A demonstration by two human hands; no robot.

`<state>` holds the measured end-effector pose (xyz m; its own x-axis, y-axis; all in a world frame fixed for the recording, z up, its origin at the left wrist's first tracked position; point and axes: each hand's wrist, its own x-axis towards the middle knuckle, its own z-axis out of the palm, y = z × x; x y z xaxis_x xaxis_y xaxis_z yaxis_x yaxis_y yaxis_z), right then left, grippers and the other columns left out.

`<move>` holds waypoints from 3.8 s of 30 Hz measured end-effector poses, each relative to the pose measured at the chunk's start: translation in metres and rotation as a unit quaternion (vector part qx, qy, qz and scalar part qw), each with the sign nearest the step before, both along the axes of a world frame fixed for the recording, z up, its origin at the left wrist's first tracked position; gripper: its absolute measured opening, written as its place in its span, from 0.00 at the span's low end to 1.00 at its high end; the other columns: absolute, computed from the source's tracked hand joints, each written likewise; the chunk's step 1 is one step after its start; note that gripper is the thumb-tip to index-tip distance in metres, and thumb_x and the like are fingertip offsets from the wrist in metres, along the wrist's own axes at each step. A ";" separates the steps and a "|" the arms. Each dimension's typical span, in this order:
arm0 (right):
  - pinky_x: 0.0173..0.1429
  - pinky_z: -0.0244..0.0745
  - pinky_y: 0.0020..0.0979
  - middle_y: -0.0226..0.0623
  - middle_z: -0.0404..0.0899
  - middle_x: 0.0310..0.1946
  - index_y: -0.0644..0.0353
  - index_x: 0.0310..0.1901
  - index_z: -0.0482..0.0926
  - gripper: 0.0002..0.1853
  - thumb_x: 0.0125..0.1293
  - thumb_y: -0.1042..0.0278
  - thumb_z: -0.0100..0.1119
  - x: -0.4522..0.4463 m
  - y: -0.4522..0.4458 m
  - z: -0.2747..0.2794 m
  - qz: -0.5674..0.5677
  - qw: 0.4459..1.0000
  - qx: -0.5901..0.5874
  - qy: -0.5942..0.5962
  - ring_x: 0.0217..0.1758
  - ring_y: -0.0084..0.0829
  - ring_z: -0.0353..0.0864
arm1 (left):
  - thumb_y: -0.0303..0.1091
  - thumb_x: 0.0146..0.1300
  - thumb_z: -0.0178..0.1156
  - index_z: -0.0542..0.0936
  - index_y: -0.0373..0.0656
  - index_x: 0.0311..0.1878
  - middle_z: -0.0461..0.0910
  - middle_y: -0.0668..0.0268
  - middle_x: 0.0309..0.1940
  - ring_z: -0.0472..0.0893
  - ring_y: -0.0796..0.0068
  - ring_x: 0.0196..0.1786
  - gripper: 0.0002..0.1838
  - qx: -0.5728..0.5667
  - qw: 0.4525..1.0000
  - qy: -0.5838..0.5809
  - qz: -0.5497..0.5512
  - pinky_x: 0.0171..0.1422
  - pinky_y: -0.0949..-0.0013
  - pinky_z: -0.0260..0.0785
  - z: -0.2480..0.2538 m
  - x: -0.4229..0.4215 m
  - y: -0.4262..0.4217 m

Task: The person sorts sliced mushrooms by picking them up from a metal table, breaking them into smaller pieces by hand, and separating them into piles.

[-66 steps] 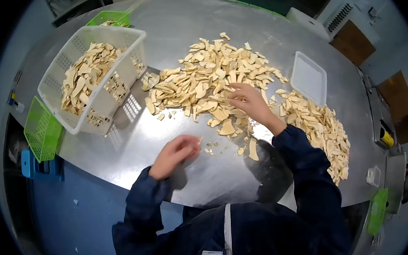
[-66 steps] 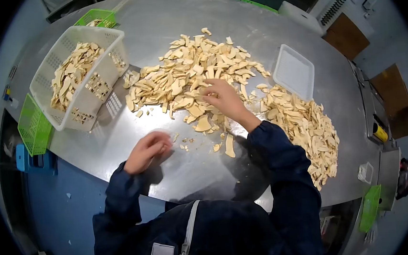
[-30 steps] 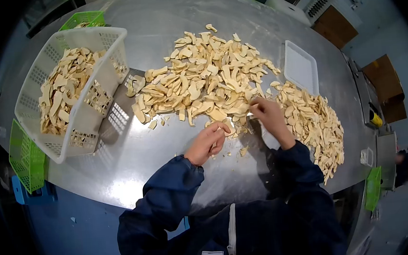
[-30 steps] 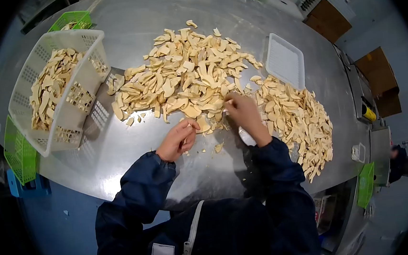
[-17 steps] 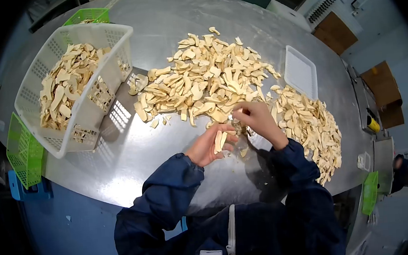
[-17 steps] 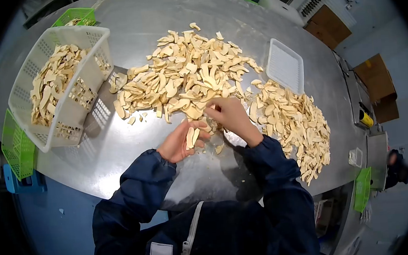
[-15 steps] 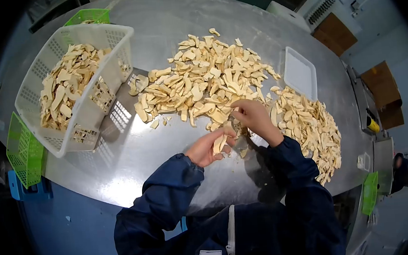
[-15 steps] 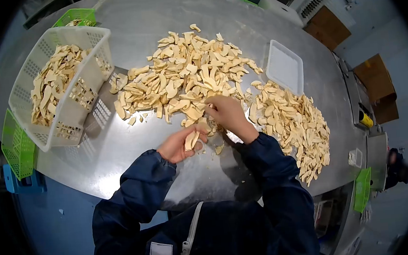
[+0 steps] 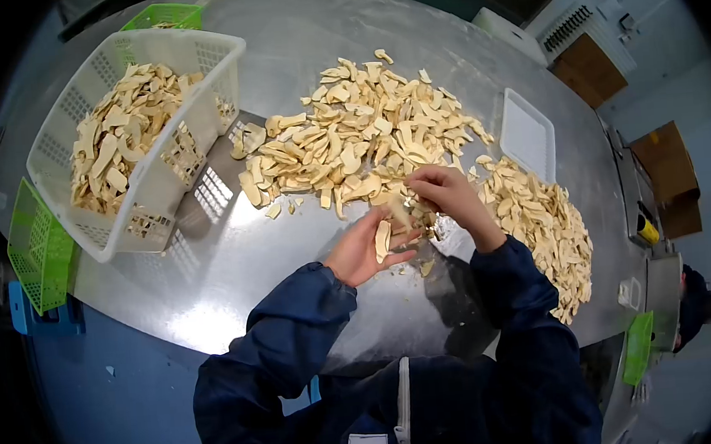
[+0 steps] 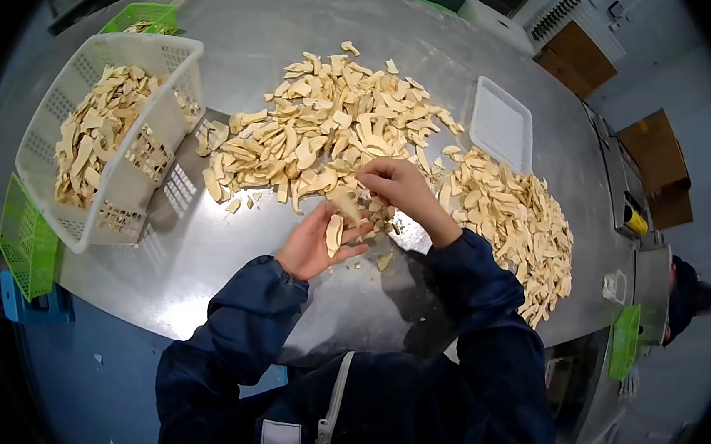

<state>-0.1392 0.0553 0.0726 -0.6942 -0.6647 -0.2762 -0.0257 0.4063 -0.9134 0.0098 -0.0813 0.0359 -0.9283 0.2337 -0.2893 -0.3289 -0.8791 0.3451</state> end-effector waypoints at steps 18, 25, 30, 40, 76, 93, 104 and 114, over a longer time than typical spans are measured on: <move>0.32 0.73 0.39 0.40 0.77 0.27 0.57 0.31 0.78 0.09 0.57 0.61 0.59 -0.006 -0.006 -0.033 0.086 0.825 0.200 0.522 0.29 0.44 0.78 | 0.45 0.74 0.37 0.65 0.37 0.62 0.70 0.73 0.34 0.65 0.85 0.26 0.24 -0.015 0.991 0.084 -0.101 0.29 0.79 0.58 -0.031 0.003 -0.001; 0.29 0.71 0.39 0.40 0.77 0.22 0.60 0.23 0.76 0.10 0.56 0.64 0.57 -0.007 -0.004 -0.037 0.079 0.818 0.170 0.544 0.25 0.43 0.76 | 0.45 0.74 0.37 0.64 0.41 0.64 0.71 0.72 0.37 0.68 0.84 0.30 0.24 0.000 0.989 0.093 -0.114 0.33 0.79 0.62 -0.038 0.002 0.002; 0.28 0.69 0.34 0.41 0.77 0.20 0.64 0.26 0.78 0.12 0.57 0.63 0.56 0.003 0.000 0.001 0.067 0.968 0.106 0.217 0.21 0.41 0.75 | 0.49 0.74 0.34 0.61 0.49 0.67 0.73 0.68 0.50 0.77 0.74 0.46 0.24 0.009 1.000 0.016 -0.002 0.47 0.69 0.73 -0.018 0.001 0.006; 0.38 0.74 0.39 0.38 0.77 0.35 0.55 0.40 0.79 0.11 0.58 0.61 0.57 0.033 -0.012 -0.020 0.150 0.866 0.163 0.448 0.37 0.44 0.78 | 0.46 0.72 0.42 0.67 0.48 0.60 0.73 0.71 0.40 0.73 0.81 0.37 0.19 -0.039 0.987 0.101 -0.122 0.35 0.78 0.69 -0.031 0.009 0.008; 0.51 0.72 0.34 0.44 0.78 0.42 0.64 0.37 0.78 0.08 0.56 0.72 0.59 0.005 0.051 -0.035 -0.008 0.823 0.100 0.559 0.51 0.43 0.75 | 0.23 0.62 0.45 0.59 0.45 0.68 0.69 0.66 0.50 0.76 0.69 0.50 0.28 -0.039 0.991 0.059 0.113 0.60 0.60 0.71 -0.033 0.000 -0.008; 0.47 0.72 0.35 0.39 0.78 0.37 0.62 0.34 0.79 0.05 0.56 0.72 0.59 0.008 0.050 -0.032 0.005 0.808 0.073 0.585 0.42 0.38 0.77 | 0.29 0.61 0.57 0.69 0.44 0.51 0.69 0.73 0.37 0.72 0.81 0.36 0.15 -0.096 0.991 0.068 0.061 0.34 0.79 0.72 -0.030 -0.003 -0.023; 0.25 0.63 0.17 0.27 0.78 0.21 0.61 0.29 0.78 0.09 0.63 0.68 0.51 0.079 0.027 -0.013 0.074 0.990 -0.055 -0.106 0.21 0.13 0.72 | 0.34 0.61 0.59 0.72 0.42 0.48 0.75 0.66 0.37 0.77 0.77 0.37 0.14 -0.131 0.987 0.095 0.001 0.38 0.76 0.71 -0.037 0.001 -0.007; 0.26 0.67 0.22 0.29 0.78 0.20 0.62 0.30 0.79 0.11 0.63 0.64 0.55 0.011 0.053 -0.021 -0.101 0.988 -0.070 0.090 0.21 0.19 0.74 | 0.31 0.61 0.54 0.69 0.46 0.43 0.71 0.68 0.32 0.76 0.70 0.37 0.08 0.067 0.992 0.070 0.082 0.40 0.69 0.75 -0.043 0.000 -0.012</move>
